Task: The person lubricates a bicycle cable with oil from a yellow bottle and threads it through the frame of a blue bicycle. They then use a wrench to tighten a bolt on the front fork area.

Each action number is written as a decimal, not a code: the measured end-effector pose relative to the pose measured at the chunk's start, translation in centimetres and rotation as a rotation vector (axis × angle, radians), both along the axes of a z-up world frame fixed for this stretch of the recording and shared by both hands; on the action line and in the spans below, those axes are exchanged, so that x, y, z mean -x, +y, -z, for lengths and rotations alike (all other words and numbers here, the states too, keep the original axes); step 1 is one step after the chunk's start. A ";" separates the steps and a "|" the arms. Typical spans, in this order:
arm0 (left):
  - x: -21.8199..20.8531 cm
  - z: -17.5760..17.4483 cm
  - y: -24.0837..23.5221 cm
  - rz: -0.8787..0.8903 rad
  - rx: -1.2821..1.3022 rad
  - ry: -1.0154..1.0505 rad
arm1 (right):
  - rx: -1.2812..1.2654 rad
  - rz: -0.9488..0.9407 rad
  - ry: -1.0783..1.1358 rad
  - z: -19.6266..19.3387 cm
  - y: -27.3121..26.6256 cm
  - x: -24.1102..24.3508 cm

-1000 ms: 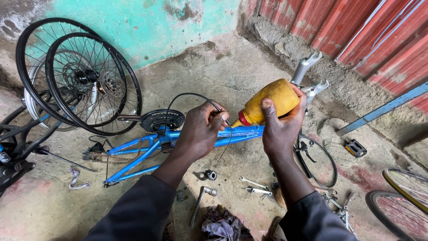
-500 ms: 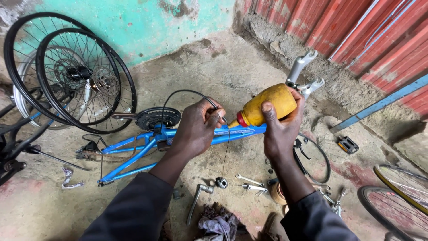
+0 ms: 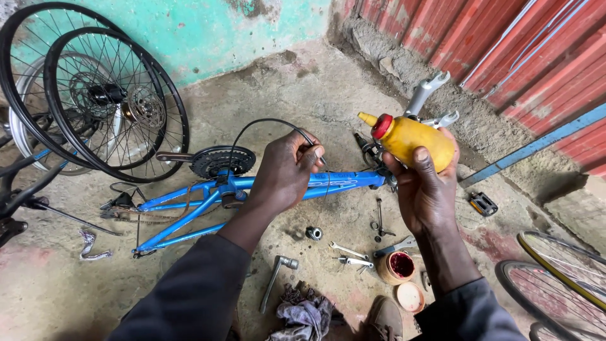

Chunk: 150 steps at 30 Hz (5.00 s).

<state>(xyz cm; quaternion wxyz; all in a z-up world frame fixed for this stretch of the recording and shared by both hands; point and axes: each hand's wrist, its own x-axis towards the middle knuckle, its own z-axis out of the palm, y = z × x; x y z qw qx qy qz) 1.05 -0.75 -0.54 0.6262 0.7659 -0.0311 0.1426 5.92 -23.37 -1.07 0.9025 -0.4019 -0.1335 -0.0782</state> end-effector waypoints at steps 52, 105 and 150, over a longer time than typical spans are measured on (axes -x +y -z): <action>1.5 -3.1 0.6 0.016 -0.097 0.080 | 1.059 0.137 0.547 43.5 4.8 7.8; -0.5 0.9 2.4 -0.019 0.248 -0.114 | 2.022 -0.561 0.010 27.0 -16.3 -1.7; -2.0 6.5 -7.0 0.028 -0.193 0.104 | 1.364 -0.447 -0.184 -9.2 6.3 -1.4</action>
